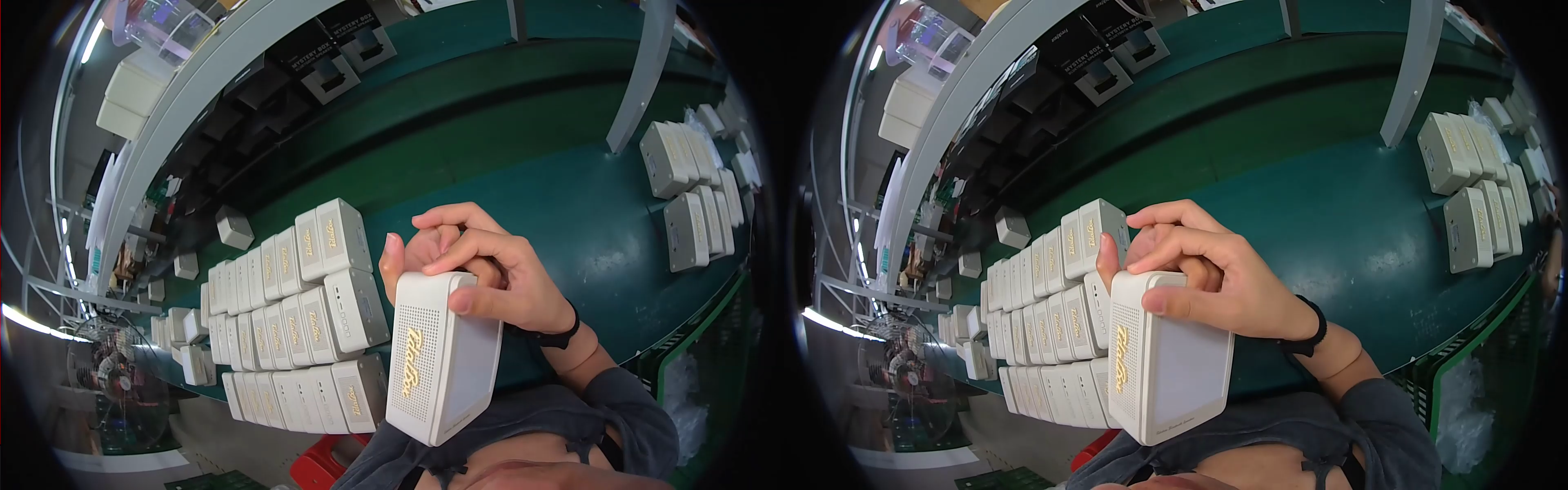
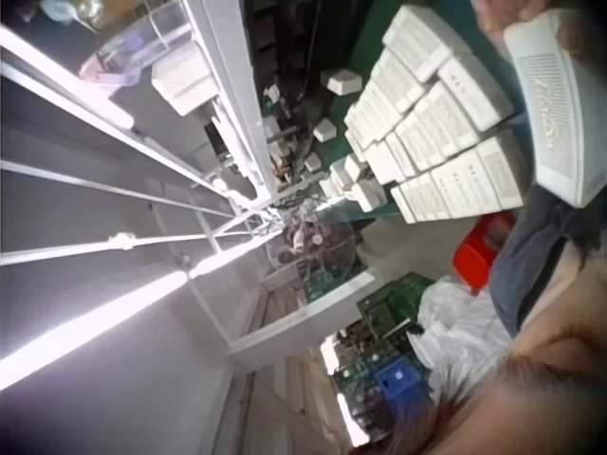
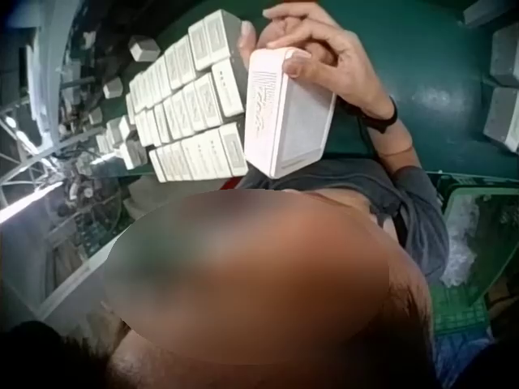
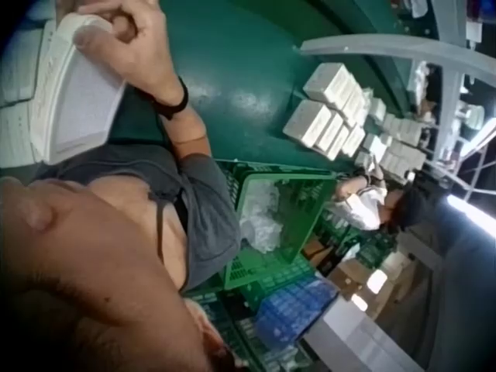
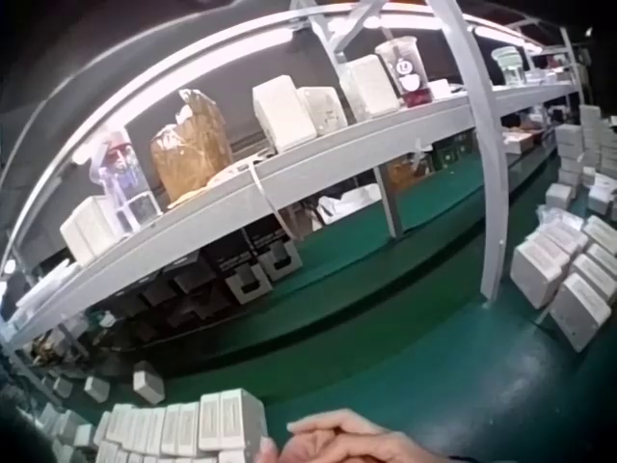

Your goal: The person picks up a speaker, turns it over to view all sides, and presses the buttons before setting it down. They then rearrange other speakers on the table and repeat the process with another speaker.

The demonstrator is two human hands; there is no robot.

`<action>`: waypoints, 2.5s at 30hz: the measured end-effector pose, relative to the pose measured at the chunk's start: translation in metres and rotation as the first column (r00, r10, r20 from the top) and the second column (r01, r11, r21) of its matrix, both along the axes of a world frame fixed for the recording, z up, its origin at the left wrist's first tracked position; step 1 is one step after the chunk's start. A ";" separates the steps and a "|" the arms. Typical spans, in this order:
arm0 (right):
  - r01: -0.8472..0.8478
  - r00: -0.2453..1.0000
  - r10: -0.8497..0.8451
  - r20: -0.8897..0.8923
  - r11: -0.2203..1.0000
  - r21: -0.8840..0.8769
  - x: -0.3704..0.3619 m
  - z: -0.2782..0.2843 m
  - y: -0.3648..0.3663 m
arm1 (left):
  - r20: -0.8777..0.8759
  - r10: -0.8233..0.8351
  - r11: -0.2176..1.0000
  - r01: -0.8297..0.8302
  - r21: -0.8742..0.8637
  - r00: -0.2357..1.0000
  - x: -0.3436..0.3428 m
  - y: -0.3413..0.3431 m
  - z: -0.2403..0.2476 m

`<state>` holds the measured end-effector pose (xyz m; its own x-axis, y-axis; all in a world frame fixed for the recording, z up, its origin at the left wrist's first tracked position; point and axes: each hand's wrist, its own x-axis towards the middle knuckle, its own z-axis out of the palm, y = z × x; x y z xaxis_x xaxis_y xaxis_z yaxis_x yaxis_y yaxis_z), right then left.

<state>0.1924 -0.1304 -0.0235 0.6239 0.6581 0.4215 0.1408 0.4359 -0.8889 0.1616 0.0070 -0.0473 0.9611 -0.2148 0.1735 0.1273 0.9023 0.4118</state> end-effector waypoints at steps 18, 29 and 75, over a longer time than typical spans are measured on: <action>0.068 0.994 -0.076 0.072 0.991 0.111 0.003 -0.003 -0.006 | -0.435 0.074 0.941 -0.207 -0.267 0.897 0.000 -0.034 0.023; 0.053 0.999 -0.053 -0.003 0.992 0.116 0.003 -0.005 -0.006 | -0.434 0.202 0.942 -0.295 -0.160 0.878 0.001 -0.043 0.032; 0.071 0.996 -0.063 -0.063 0.989 0.130 0.003 -0.005 -0.008 | -0.303 0.287 0.956 -0.290 0.036 0.909 -0.001 -0.045 0.028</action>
